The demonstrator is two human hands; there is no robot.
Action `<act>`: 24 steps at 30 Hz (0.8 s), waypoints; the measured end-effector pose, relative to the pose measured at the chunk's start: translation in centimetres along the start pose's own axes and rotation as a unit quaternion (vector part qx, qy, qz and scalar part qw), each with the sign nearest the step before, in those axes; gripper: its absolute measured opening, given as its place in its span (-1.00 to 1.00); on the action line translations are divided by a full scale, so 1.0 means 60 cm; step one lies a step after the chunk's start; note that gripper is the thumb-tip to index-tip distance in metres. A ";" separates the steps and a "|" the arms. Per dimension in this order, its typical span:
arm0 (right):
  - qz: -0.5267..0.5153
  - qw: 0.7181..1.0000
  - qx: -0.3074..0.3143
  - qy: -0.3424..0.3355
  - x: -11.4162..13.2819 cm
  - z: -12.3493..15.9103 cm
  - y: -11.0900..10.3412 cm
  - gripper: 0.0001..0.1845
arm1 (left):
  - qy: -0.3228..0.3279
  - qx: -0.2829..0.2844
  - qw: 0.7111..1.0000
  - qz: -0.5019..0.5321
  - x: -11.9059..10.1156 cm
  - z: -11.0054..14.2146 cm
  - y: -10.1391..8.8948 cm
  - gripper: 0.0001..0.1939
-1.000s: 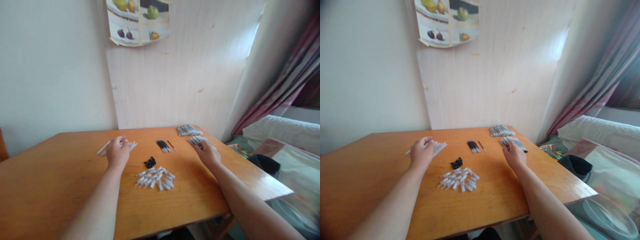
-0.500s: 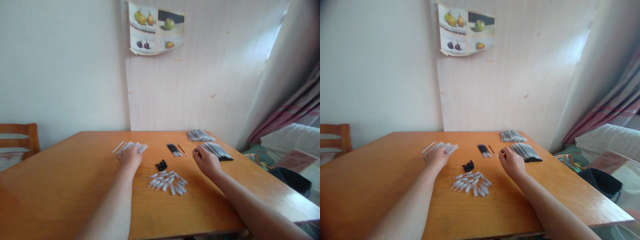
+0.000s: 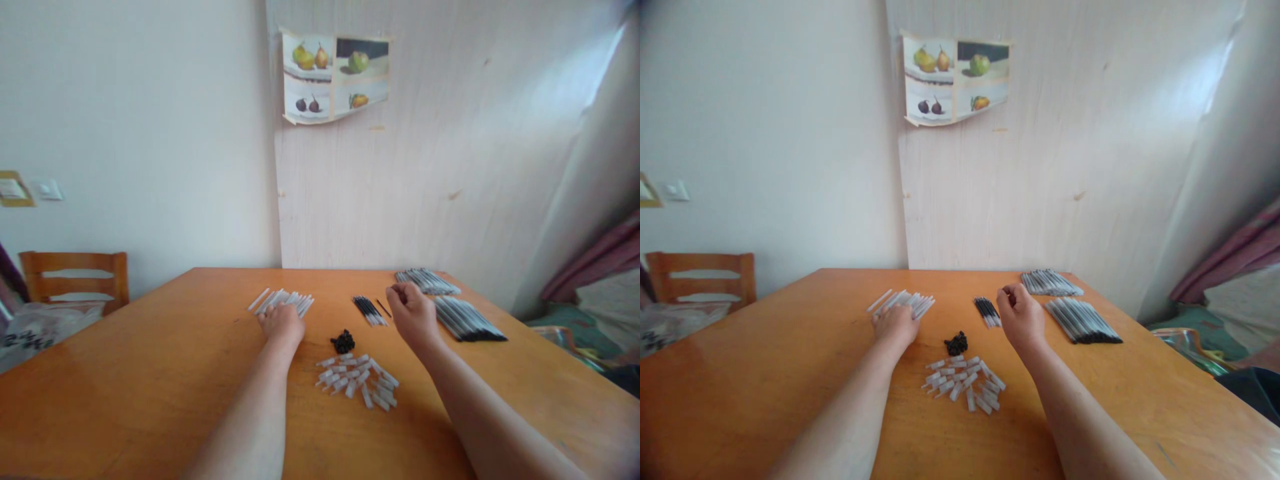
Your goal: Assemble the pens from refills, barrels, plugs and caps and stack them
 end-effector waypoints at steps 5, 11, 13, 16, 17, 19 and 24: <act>0.041 0.998 0.041 0.006 -0.037 0.009 0.013 -0.65 | 0.015 0.022 1.000 -0.015 -0.013 0.007 -0.006 -0.83; 0.061 0.996 0.058 0.013 -0.057 0.001 0.015 -0.68 | 0.038 0.026 0.999 -0.022 -0.027 0.006 -0.006 -0.81; 0.059 0.995 0.085 -0.011 -0.050 0.003 0.026 -0.72 | 0.064 0.025 0.998 0.007 -0.036 0.005 -0.006 -0.80; 0.059 0.986 0.144 -0.060 -0.034 0.016 0.051 -0.70 | 0.119 0.024 0.986 0.115 -0.060 0.011 -0.012 -0.83; 0.062 0.982 0.161 -0.078 -0.029 0.021 0.059 -0.63 | 0.139 0.029 0.976 0.164 -0.069 0.015 -0.015 -0.85; 0.073 0.974 0.185 -0.112 -0.018 0.030 0.070 -0.48 | 0.173 0.051 0.946 0.268 -0.090 0.025 -0.021 -0.87; 0.090 0.955 0.225 -0.173 0.000 0.042 0.078 -0.53 | 0.185 0.104 0.865 0.454 -0.120 0.046 -0.044 -0.84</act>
Point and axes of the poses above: each hand's wrist, its own z-axis away from the middle knuckle, its own y-axis out of the palm, x = y × z, the point moved 7 cm from there along -z, towards the middle knuckle, and after that the axes turned 10 degrees about -z, right-handed, at the moved point
